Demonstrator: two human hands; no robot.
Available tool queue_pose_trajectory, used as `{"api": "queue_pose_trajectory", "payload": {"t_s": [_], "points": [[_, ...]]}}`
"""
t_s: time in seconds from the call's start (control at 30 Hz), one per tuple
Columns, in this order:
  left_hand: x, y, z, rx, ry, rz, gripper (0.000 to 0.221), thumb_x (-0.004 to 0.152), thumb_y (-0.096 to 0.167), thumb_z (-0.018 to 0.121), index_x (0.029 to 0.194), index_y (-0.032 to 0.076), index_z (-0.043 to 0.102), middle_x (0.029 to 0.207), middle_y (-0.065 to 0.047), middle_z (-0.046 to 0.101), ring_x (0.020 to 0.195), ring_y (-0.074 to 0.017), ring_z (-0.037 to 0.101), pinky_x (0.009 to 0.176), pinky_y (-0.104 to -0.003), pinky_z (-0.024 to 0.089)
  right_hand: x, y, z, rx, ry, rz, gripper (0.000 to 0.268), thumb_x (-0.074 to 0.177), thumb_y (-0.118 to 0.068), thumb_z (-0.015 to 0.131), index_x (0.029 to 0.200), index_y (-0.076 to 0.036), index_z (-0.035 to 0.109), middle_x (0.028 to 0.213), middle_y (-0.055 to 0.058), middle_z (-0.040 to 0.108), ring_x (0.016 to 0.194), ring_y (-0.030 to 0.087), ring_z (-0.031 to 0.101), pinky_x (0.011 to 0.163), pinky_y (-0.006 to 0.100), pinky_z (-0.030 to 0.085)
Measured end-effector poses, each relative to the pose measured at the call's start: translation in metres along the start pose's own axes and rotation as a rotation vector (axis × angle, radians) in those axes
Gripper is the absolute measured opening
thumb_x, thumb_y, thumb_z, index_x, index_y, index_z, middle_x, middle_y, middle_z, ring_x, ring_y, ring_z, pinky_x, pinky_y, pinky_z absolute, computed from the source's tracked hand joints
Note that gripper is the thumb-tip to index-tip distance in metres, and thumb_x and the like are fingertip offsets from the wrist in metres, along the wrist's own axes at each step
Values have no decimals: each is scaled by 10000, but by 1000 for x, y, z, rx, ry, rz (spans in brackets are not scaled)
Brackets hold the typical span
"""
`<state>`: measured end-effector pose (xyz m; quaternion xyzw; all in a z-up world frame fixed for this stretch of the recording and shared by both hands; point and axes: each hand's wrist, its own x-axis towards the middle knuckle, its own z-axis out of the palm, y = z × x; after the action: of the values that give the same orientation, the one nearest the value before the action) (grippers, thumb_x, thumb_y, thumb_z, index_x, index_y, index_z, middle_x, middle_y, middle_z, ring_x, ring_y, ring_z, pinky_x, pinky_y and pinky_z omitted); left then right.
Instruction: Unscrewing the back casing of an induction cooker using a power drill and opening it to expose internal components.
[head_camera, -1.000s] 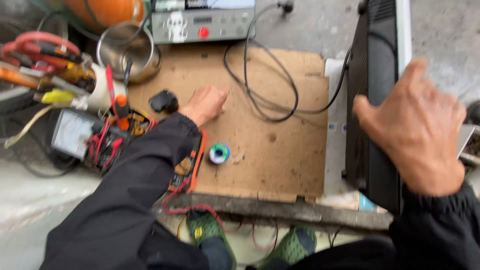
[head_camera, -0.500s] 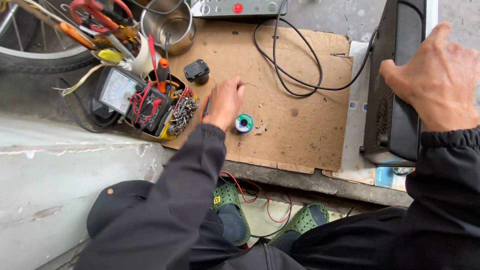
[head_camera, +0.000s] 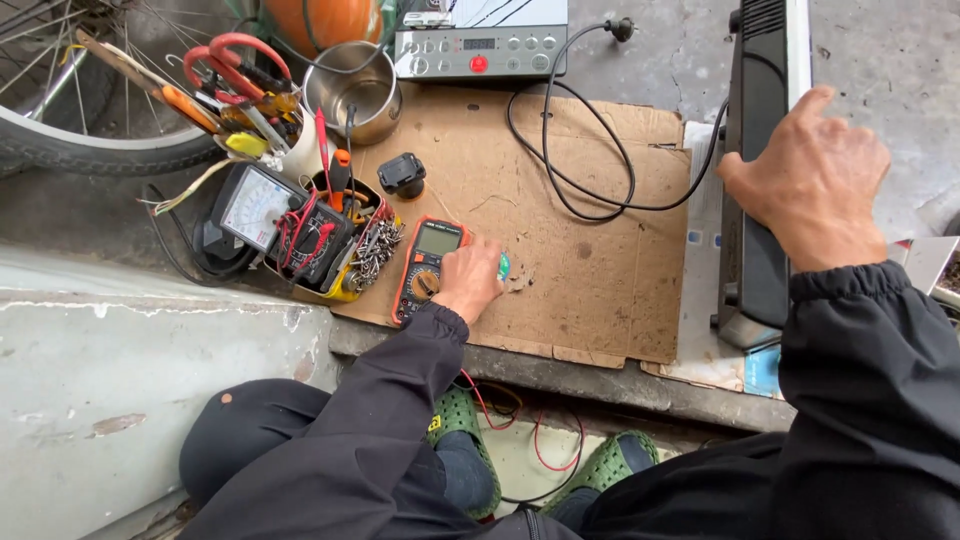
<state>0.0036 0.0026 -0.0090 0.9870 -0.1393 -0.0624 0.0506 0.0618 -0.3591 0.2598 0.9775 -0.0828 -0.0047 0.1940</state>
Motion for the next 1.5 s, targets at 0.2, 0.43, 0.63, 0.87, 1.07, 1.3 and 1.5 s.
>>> {"api": "queue_pose_trajectory", "payload": {"t_s": [0.2,0.43,0.63,0.87,1.07,1.3,1.5], "points": [[56,-10,-106,-220,-6,-110,428,924,187,901,1298,127,701,1219,-88,716,871,-203,748,750,-379,680,7,10,12,3,39,10,941,992,-659,620,1562,84,525,830,118,807,666,378,821,500,452,582],[86,-47,-93,-260,0,-155,596,928,102,878,1468,59,629,1314,-163,694,942,-254,756,839,-395,690,1,13,3,-17,25,-16,988,1047,-649,599,1677,100,468,760,95,780,622,329,803,527,435,589],[-15,6,-89,-522,326,-216,166,1126,168,645,1205,69,752,1073,-135,780,870,-275,764,710,-415,617,5,13,15,-59,83,-26,1017,1039,-687,591,1674,101,485,928,173,881,773,418,868,584,461,606],[-112,45,-15,-528,73,-465,330,1095,225,709,1386,77,663,1276,-166,743,1096,-387,747,911,-525,616,10,18,24,-41,67,-27,1018,1076,-740,605,1630,107,498,942,179,876,783,401,868,568,452,599],[-114,46,-1,-619,24,-624,241,1115,299,707,1234,155,556,1155,-152,750,984,-414,746,836,-551,581,13,18,28,-46,67,-18,1069,1046,-746,588,1682,104,461,909,165,857,746,392,839,541,446,542],[-108,44,24,-703,154,-726,175,1081,287,767,1006,203,633,959,-32,760,878,-329,727,773,-518,548,13,17,24,-44,62,-17,1075,1058,-748,577,1701,103,440,948,161,867,767,382,861,533,447,560],[-93,59,16,-890,496,-823,107,997,189,729,891,180,714,845,18,821,750,-254,749,788,-441,552,11,20,28,23,81,-30,1081,1076,-727,625,1715,117,405,1014,219,859,857,480,828,609,506,582]]}}
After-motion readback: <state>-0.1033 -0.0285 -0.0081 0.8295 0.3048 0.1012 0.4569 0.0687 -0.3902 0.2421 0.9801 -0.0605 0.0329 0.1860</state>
